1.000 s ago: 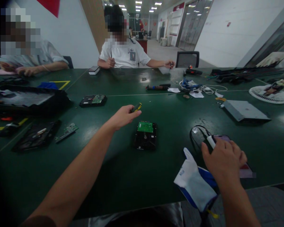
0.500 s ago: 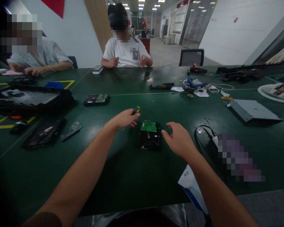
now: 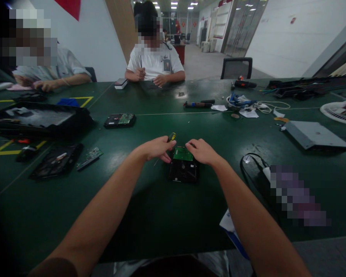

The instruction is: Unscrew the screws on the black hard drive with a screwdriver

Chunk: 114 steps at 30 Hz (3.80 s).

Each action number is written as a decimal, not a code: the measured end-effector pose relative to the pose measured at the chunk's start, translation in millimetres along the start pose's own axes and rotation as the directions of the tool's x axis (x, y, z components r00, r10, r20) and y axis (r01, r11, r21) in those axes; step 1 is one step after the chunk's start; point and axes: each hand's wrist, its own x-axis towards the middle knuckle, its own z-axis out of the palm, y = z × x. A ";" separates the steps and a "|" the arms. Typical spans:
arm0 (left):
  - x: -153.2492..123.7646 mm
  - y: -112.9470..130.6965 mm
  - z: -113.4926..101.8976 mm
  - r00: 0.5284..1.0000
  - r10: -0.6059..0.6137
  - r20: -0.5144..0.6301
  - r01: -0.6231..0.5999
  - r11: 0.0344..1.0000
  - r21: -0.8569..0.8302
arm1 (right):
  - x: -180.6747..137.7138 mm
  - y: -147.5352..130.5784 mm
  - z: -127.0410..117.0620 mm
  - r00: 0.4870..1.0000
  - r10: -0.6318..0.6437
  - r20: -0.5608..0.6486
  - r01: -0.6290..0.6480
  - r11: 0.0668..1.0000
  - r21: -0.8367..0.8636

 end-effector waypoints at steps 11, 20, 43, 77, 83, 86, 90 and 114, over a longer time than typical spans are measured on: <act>-2.5 6.5 6.6 0.999 0.021 -0.044 -0.011 0.976 0.219 | -3.6 14.9 12.5 0.974 -0.196 -0.110 0.191 0.980 -0.054; 2.9 1.4 2.5 0.999 0.026 -0.033 -0.022 0.992 0.127 | -1.8 15.1 12.0 0.982 -0.156 -0.107 0.148 0.985 -0.086; -0.8 11.8 -21.6 0.712 0.593 -0.377 -0.628 0.777 0.037 | -8.3 20.1 7.4 0.970 -0.243 0.018 0.241 0.968 0.071; 10.2 5.6 -19.3 0.639 0.672 -0.374 -0.697 0.712 0.086 | -6.7 -0.2 26.3 0.990 -0.130 -0.049 0.129 0.991 -0.028; 8.6 7.1 -18.2 0.651 0.664 -0.368 -0.689 0.720 0.082 | -10.0 -4.2 25.5 0.991 -0.126 -0.033 0.125 0.992 -0.030; 8.1 7.6 -18.4 0.659 0.650 -0.378 -0.671 0.736 0.095 | -10.7 -5.6 24.5 0.991 -0.131 -0.029 0.130 0.991 -0.035; 10.4 5.9 -19.4 0.642 0.663 -0.385 -0.683 0.723 0.105 | -10.6 -5.7 23.9 0.989 -0.144 -0.023 0.143 0.989 -0.033; 22.4 -4.5 -17.3 0.569 0.726 -0.387 -0.752 0.649 0.112 | -11.9 -8.7 23.0 0.982 -0.188 -0.027 0.186 0.980 -0.067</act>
